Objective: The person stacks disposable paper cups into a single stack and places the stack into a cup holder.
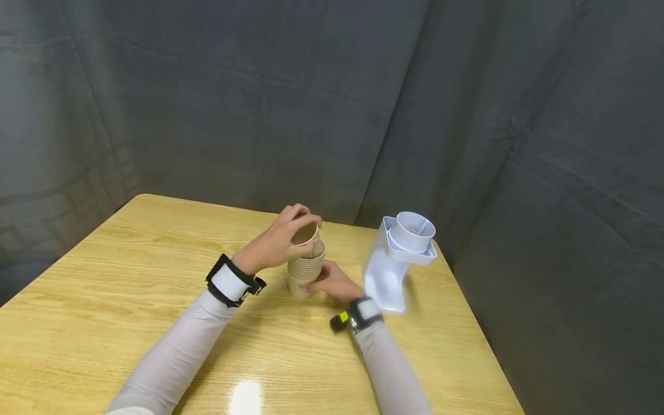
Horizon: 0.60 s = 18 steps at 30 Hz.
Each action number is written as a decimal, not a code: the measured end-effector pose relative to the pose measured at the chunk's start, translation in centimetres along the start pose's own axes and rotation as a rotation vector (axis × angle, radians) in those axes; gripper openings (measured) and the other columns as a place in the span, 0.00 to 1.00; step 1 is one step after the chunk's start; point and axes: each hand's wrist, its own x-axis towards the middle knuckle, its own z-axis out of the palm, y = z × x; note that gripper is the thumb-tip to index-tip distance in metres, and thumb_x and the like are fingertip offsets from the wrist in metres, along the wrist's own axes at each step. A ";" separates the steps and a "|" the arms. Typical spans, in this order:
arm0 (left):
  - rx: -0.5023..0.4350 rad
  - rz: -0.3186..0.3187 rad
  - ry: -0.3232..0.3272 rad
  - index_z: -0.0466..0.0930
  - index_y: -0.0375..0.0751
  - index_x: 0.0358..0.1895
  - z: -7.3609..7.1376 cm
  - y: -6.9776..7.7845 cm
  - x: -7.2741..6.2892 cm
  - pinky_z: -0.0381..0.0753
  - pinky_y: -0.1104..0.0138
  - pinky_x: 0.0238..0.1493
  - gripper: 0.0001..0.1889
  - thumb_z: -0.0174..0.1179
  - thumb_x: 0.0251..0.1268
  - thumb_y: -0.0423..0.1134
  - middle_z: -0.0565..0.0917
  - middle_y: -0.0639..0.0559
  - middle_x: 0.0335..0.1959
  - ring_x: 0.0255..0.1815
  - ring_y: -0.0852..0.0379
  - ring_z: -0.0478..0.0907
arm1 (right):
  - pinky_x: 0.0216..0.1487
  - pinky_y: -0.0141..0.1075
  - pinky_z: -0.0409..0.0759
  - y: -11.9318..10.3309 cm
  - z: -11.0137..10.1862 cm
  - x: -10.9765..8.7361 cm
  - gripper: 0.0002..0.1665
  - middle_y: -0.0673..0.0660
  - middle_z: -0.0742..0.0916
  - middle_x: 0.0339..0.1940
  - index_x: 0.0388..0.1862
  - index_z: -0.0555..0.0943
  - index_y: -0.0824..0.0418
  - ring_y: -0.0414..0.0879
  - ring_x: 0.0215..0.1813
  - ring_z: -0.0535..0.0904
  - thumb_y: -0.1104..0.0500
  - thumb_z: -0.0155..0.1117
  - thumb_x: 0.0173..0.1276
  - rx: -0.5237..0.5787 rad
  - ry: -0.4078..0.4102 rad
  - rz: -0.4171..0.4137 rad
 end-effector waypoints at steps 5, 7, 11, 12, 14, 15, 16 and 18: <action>0.013 -0.027 -0.020 0.76 0.56 0.58 0.8 0.2 0.0 0.78 0.57 0.52 0.18 0.58 0.66 0.50 0.70 0.53 0.52 0.54 0.53 0.65 | 0.63 0.43 0.74 -0.1 0.1 -0.1 0.35 0.55 0.82 0.59 0.62 0.74 0.55 0.49 0.59 0.79 0.62 0.74 0.54 -0.007 0.005 0.001; 0.043 -0.031 -0.043 0.77 0.54 0.57 1.5 0.3 0.0 0.78 0.58 0.51 0.18 0.59 0.66 0.50 0.72 0.52 0.50 0.52 0.54 0.68 | 0.63 0.43 0.74 -0.2 0.2 -0.1 0.34 0.54 0.82 0.58 0.61 0.74 0.54 0.48 0.59 0.79 0.62 0.74 0.54 -0.018 0.005 -0.001; 0.160 -0.012 -0.064 0.79 0.50 0.55 3.6 0.2 -0.2 0.78 0.61 0.48 0.17 0.56 0.67 0.50 0.75 0.50 0.47 0.47 0.54 0.71 | 0.65 0.43 0.72 -0.2 0.3 0.0 0.34 0.51 0.82 0.59 0.61 0.74 0.52 0.47 0.60 0.77 0.59 0.75 0.55 -0.061 0.008 -0.003; 0.190 -0.008 -0.059 0.79 0.50 0.54 4.0 0.2 -0.3 0.77 0.62 0.47 0.17 0.56 0.67 0.50 0.75 0.51 0.46 0.46 0.55 0.71 | 0.65 0.43 0.71 -0.2 0.3 0.1 0.34 0.50 0.81 0.60 0.62 0.74 0.51 0.46 0.61 0.76 0.59 0.75 0.55 -0.076 0.009 -0.006; 0.221 -0.008 -0.028 0.80 0.49 0.53 4.5 0.2 -0.4 0.76 0.61 0.47 0.16 0.55 0.67 0.51 0.76 0.51 0.44 0.44 0.54 0.72 | 0.66 0.42 0.70 -0.2 0.3 0.3 0.35 0.47 0.81 0.61 0.62 0.74 0.49 0.44 0.62 0.75 0.57 0.75 0.56 -0.103 0.015 -0.010; 0.222 -0.013 -0.008 0.80 0.49 0.52 4.6 0.2 -0.4 0.76 0.61 0.46 0.16 0.55 0.67 0.51 0.76 0.52 0.44 0.44 0.54 0.72 | 0.67 0.42 0.69 -0.2 0.3 0.4 0.35 0.47 0.80 0.61 0.63 0.74 0.49 0.43 0.62 0.75 0.57 0.75 0.56 -0.112 0.018 -0.012; 0.212 -0.021 0.007 0.80 0.50 0.52 4.7 0.1 -0.4 0.76 0.61 0.47 0.16 0.56 0.67 0.51 0.76 0.52 0.44 0.44 0.54 0.72 | 0.66 0.42 0.70 -0.1 0.3 0.5 0.35 0.47 0.81 0.61 0.63 0.74 0.49 0.44 0.62 0.75 0.57 0.75 0.56 -0.112 0.019 -0.013; 0.174 -0.036 0.033 0.80 0.50 0.53 4.8 -0.1 -0.5 0.76 0.59 0.50 0.17 0.54 0.68 0.52 0.77 0.52 0.46 0.47 0.54 0.73 | 0.65 0.42 0.71 -0.1 0.2 0.6 0.34 0.48 0.81 0.60 0.63 0.74 0.50 0.45 0.61 0.76 0.57 0.74 0.56 -0.101 0.013 -0.011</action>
